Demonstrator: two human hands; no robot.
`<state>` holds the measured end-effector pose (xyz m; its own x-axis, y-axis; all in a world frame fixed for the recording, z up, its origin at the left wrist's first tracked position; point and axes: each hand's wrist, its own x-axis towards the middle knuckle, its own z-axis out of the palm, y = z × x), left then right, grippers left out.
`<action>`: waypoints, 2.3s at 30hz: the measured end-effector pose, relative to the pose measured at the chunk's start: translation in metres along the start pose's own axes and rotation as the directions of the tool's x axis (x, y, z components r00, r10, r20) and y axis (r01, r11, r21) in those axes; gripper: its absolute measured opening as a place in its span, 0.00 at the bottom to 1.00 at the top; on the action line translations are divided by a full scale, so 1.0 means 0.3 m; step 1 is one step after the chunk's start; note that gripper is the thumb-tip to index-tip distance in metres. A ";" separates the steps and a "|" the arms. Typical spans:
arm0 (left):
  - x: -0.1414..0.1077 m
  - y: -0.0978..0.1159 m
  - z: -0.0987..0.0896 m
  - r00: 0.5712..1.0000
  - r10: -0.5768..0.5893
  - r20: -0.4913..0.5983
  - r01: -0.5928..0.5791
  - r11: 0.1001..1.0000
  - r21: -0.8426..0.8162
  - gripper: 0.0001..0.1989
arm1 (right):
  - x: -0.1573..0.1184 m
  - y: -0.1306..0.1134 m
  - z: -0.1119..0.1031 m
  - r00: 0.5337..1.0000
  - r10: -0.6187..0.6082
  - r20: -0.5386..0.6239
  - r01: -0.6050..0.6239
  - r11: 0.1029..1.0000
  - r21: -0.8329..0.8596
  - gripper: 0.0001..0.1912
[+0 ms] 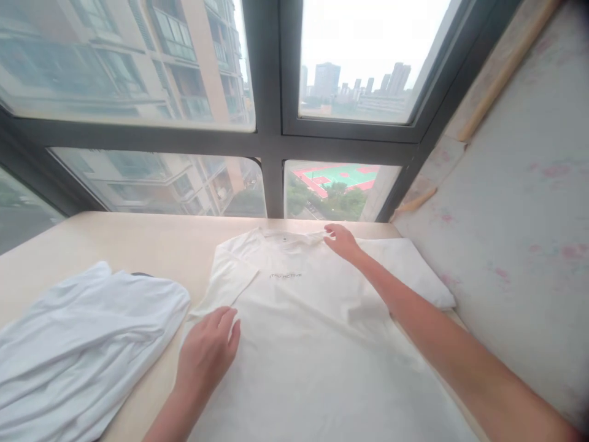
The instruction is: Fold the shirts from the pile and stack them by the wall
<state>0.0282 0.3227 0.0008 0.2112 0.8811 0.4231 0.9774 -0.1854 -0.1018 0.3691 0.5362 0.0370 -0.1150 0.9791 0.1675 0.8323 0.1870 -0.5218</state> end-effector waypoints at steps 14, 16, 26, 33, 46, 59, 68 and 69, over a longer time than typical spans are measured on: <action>0.071 0.163 0.067 0.992 0.123 0.036 -0.112 0.969 -0.221 0.18 | -0.098 0.500 -0.191 0.916 0.389 -0.098 -0.394 0.919 -0.028 0.10; 0.183 0.222 0.047 0.989 0.119 0.083 -0.086 0.940 -0.330 0.16 | -0.089 0.496 -0.180 0.918 0.380 -0.109 -0.383 0.924 -0.011 0.06; 0.777 0.556 0.298 0.937 0.237 0.255 -0.100 0.885 -0.456 0.14 | -0.027 0.500 -0.226 0.879 0.363 -0.309 -0.328 0.931 0.159 0.16; 0.897 0.532 0.440 0.956 0.095 0.278 0.024 0.917 -0.397 0.18 | -0.027 0.556 -0.174 0.844 0.463 -0.270 -0.430 0.886 0.176 0.17; 0.796 0.704 0.331 0.945 0.058 0.322 0.222 0.608 -0.762 0.14 | -0.143 0.499 -0.162 0.904 0.424 -0.060 -0.418 0.904 0.092 0.38; 0.831 0.563 0.333 0.705 0.352 0.616 0.680 -0.089 -0.728 0.40 | -0.304 0.051 -0.124 0.906 -0.390 0.165 0.419 0.879 -0.228 0.39; 0.968 0.495 0.337 0.583 0.435 0.686 0.744 0.055 -0.666 0.23 | -0.421 0.201 -0.063 0.989 -0.145 -0.039 0.142 0.987 -0.071 0.36; 0.986 0.497 0.340 0.578 0.425 0.697 0.740 0.088 -0.667 0.22 | -0.415 0.213 -0.063 0.994 -0.093 -0.052 0.091 0.995 -0.037 0.33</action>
<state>0.2354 0.5999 0.0189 0.5298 0.7333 -0.4262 0.2497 0.3454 0.9046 0.4469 0.4249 -0.0013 -0.1631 0.9521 0.2587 0.8377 0.2722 -0.4734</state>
